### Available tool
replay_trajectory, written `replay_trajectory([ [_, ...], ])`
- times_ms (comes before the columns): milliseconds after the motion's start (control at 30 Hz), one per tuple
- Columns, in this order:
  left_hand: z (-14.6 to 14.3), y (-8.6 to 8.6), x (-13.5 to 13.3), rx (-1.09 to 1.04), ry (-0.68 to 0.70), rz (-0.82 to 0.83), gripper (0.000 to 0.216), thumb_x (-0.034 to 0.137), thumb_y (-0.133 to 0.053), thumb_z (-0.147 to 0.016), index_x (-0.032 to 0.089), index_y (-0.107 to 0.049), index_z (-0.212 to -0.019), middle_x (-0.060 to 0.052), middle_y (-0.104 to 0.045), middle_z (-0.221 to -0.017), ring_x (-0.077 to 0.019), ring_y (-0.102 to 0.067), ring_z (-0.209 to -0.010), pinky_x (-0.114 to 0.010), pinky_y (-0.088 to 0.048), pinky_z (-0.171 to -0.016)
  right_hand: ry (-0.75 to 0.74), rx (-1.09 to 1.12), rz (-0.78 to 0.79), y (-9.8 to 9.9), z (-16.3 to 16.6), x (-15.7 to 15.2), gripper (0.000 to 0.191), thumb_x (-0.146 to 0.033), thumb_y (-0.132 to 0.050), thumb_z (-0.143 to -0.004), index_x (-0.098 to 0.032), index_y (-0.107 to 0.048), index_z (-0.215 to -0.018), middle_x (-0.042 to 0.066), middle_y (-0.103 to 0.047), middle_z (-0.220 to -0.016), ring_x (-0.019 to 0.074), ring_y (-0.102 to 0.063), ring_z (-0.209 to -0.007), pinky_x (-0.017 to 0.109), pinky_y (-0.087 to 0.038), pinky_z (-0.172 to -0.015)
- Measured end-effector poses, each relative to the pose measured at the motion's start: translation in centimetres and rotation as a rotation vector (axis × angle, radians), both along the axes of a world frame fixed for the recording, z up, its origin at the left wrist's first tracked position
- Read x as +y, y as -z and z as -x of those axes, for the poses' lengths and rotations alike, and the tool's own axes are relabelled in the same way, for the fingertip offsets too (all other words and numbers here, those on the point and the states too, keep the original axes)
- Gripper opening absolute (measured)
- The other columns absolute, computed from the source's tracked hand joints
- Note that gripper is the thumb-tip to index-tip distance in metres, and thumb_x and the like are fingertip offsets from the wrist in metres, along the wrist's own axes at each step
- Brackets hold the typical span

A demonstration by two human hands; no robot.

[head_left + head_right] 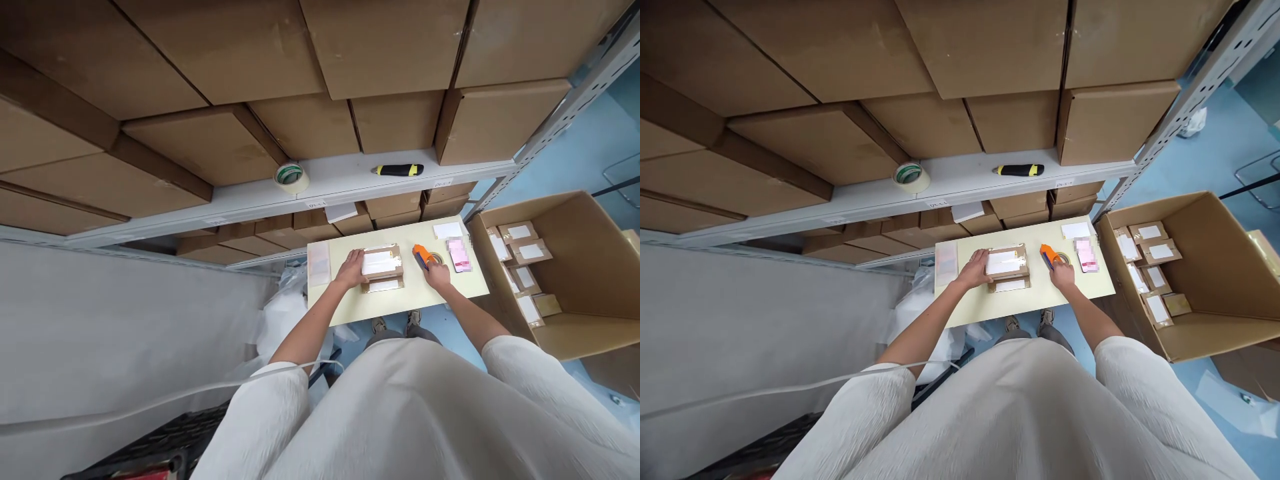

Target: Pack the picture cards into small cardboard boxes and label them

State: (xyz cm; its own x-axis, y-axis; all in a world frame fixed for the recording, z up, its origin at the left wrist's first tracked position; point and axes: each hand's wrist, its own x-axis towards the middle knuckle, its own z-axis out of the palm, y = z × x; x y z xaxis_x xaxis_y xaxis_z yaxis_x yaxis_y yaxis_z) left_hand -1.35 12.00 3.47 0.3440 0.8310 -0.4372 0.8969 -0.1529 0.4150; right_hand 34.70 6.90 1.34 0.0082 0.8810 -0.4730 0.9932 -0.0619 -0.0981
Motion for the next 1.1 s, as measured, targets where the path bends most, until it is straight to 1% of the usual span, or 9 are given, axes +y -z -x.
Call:
replay_trajectory([
  [133,0.3,-0.1,-0.3,-0.027,0.016,-0.017,0.126,0.038,-0.092,-0.074,0.025,-0.016,-0.175,-0.014,-0.019,-0.184,-0.0348,-0.008,-0.172,-0.047,-0.022,-0.138,0.016,0.019,0.002,0.1,0.2,-0.5,0.041,-0.032,-0.043,-0.106,-0.025,-0.066,-0.140,0.018,-0.071,-0.123,0.0325,-0.065,-0.111,0.042,-0.049,-0.095],
  [267,0.5,-0.2,-0.7,-0.053,0.009,-0.024,0.127,0.052,-0.091,-0.074,0.026,-0.018,-0.175,-0.015,-0.015,-0.185,-0.0380,-0.007,-0.172,-0.051,-0.015,-0.139,0.072,0.055,-0.120,-1.0,1.2,-0.5,0.044,-0.034,-0.038,-0.109,-0.021,-0.063,-0.143,0.020,-0.067,-0.133,0.0345,-0.061,-0.125,0.043,-0.047,-0.103],
  [333,0.3,-0.4,-0.8,-0.069,-0.072,-0.056,0.124,0.063,-0.085,-0.077,0.028,-0.018,-0.175,-0.014,-0.007,-0.186,-0.0402,-0.004,-0.172,-0.055,-0.013,-0.138,0.109,0.100,-0.191,-2.1,2.5,0.3,0.049,-0.037,-0.033,-0.111,-0.018,-0.058,-0.148,0.020,-0.065,-0.136,0.0343,-0.060,-0.128,0.042,-0.046,-0.105],
  [433,-0.7,-0.4,-0.6,-0.079,-0.301,-0.088,0.118,0.075,-0.073,-0.083,0.029,-0.015,-0.175,-0.013,-0.002,-0.187,-0.0445,-0.009,-0.170,-0.059,-0.022,-0.135,0.159,0.218,-0.202,-3.7,5.4,2.3,0.061,-0.052,-0.034,-0.112,-0.021,-0.041,-0.164,0.018,-0.059,-0.148,0.0335,-0.061,-0.129,0.039,-0.050,-0.099],
  [567,-2.0,0.0,0.1,-0.051,-0.466,-0.044,0.120,0.081,-0.071,-0.081,0.026,-0.018,-0.174,-0.018,-0.007,-0.185,-0.0505,-0.023,-0.165,-0.063,-0.034,-0.128,0.148,0.277,-0.137,-4.7,9.4,5.0,0.087,-0.072,-0.052,-0.101,-0.028,-0.028,-0.172,0.017,-0.050,-0.159,0.0365,-0.055,-0.141,0.040,-0.051,-0.103],
  [700,-1.9,1.2,0.3,-0.061,-0.521,-0.024,0.106,0.078,-0.070,-0.083,0.027,-0.032,-0.168,-0.020,-0.025,-0.179,-0.0488,-0.034,-0.160,-0.061,-0.040,-0.123,0.151,0.248,-0.053,-4.1,11.1,5.8,0.094,-0.078,-0.060,-0.096,-0.027,-0.033,-0.171,0.019,-0.051,-0.156,0.0387,-0.057,-0.139,0.042,-0.053,-0.102],
  [867,-0.6,2.4,-0.4,-0.203,-0.585,0.007,0.070,0.060,-0.057,-0.100,0.029,-0.043,-0.162,-0.015,-0.060,-0.153,-0.0364,-0.057,-0.144,-0.050,-0.049,-0.117,0.131,0.311,-0.039,-3.1,10.1,5.5,0.070,-0.060,-0.049,-0.108,-0.025,-0.041,-0.167,0.016,-0.063,-0.147,0.0288,-0.067,-0.125,0.035,-0.053,-0.101],
  [967,-0.3,2.1,-0.6,-0.230,-0.590,-0.017,0.053,0.048,-0.046,-0.108,0.029,-0.050,-0.158,-0.013,-0.064,-0.146,-0.0325,-0.060,-0.140,-0.046,-0.049,-0.118,0.084,0.326,-0.053,-3.1,9.3,5.4,0.057,-0.045,-0.038,-0.113,-0.023,-0.044,-0.166,0.013,-0.068,-0.144,0.0248,-0.066,-0.127,0.031,-0.051,-0.104],
  [1100,-0.5,0.2,-0.4,-0.255,-0.597,-0.106,0.049,0.037,-0.034,-0.111,0.028,-0.051,-0.156,-0.012,-0.060,-0.153,-0.0304,-0.056,-0.144,-0.044,-0.048,-0.118,0.073,0.322,-0.128,-4.5,9.1,5.7,0.054,-0.029,-0.029,-0.112,-0.024,-0.050,-0.162,0.011,-0.065,-0.151,0.0247,-0.062,-0.135,0.032,-0.050,-0.109],
])
